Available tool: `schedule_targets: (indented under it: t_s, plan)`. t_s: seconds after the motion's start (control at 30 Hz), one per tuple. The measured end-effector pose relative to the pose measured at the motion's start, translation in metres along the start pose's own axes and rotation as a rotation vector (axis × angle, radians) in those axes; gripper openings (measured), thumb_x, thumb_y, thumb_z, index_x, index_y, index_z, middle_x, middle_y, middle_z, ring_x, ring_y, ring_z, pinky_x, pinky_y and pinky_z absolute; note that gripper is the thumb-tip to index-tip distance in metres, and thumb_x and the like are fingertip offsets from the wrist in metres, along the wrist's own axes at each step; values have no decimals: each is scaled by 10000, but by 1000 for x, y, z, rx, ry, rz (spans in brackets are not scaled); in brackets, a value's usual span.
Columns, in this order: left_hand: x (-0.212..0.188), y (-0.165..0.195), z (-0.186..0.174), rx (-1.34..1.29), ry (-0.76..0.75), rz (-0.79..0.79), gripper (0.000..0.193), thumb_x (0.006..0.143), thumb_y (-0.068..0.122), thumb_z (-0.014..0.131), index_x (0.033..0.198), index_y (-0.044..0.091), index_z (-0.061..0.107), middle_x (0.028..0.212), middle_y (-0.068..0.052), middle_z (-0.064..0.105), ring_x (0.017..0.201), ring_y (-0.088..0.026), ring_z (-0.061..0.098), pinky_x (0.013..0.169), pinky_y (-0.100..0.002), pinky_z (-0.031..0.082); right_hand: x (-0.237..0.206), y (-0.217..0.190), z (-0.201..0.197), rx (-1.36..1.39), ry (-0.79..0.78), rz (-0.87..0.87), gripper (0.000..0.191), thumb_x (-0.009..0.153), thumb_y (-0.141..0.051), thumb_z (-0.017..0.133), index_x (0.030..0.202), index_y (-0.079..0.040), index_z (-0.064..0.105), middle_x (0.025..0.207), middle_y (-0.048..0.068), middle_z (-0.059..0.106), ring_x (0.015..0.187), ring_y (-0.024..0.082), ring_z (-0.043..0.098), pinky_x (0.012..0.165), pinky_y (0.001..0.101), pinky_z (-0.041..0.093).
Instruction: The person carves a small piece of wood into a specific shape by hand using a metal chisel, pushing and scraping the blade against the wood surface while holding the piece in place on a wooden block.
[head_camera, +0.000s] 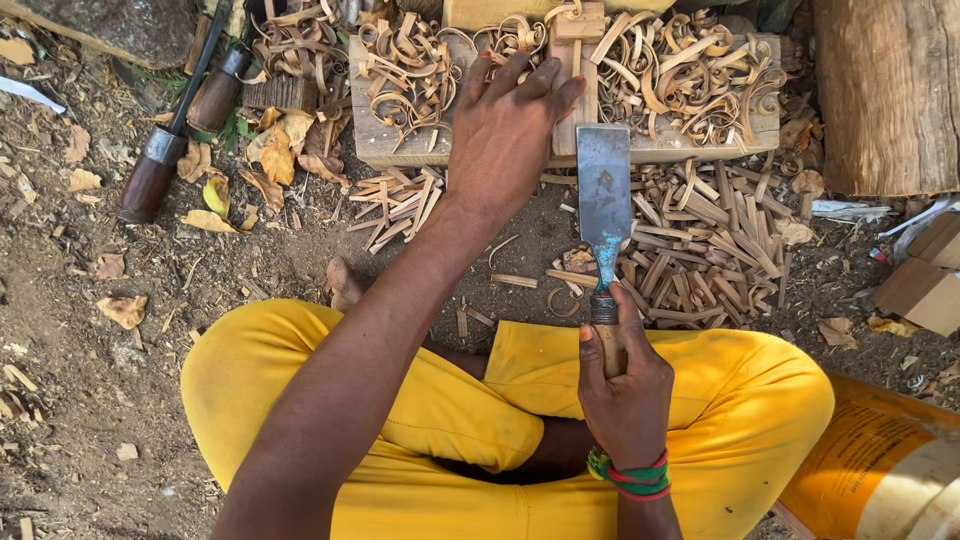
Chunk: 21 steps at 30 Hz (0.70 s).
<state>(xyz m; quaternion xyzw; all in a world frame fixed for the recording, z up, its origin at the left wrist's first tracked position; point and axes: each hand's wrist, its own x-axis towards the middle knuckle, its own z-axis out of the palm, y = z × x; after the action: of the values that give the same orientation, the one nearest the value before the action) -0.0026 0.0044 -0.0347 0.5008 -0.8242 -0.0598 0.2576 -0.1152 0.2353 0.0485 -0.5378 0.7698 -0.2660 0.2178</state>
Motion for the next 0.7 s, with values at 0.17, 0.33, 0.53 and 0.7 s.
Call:
schedule_targets:
  t_s: [0.17, 0.33, 0.53, 0.7]
  plan:
    - [-3, 2, 2, -72, 13, -31, 446, 908, 10, 709, 1278, 259, 727, 1346, -35, 696, 1291, -246, 611, 1190, -557, 349, 2, -8, -1, 3, 0, 10, 494, 976, -165, 697, 1426, -3, 575, 1008, 200, 749, 697, 157, 671, 652, 331, 543]
    - [-2, 6, -4, -37, -22, -28, 470, 869, 25, 735, 1288, 239, 719, 1361, -64, 676, 1289, -277, 606, 1183, -584, 337, 4, -12, -3, 35, 24, -82, 466, 997, -148, 685, 1420, 13, 572, 1084, 203, 748, 804, 122, 707, 698, 310, 558]
    - [3, 10, -14, -51, -96, -57, 491, 831, 124, 763, 1303, 238, 698, 1375, -81, 645, 1287, -300, 587, 1166, -606, 318, 5, -19, -5, 38, -11, -33, 471, 984, -144, 682, 1415, 12, 574, 991, 178, 750, 614, 96, 570, 580, 286, 508]
    - [0, 12, -18, -30, -88, -73, 562, 839, -17, 684, 1337, 243, 689, 1397, -69, 638, 1318, -281, 574, 1182, -591, 314, 5, -25, -2, -22, -41, 32, 495, 970, -163, 694, 1431, -18, 589, 664, 129, 588, 506, 125, 455, 491, 318, 424]
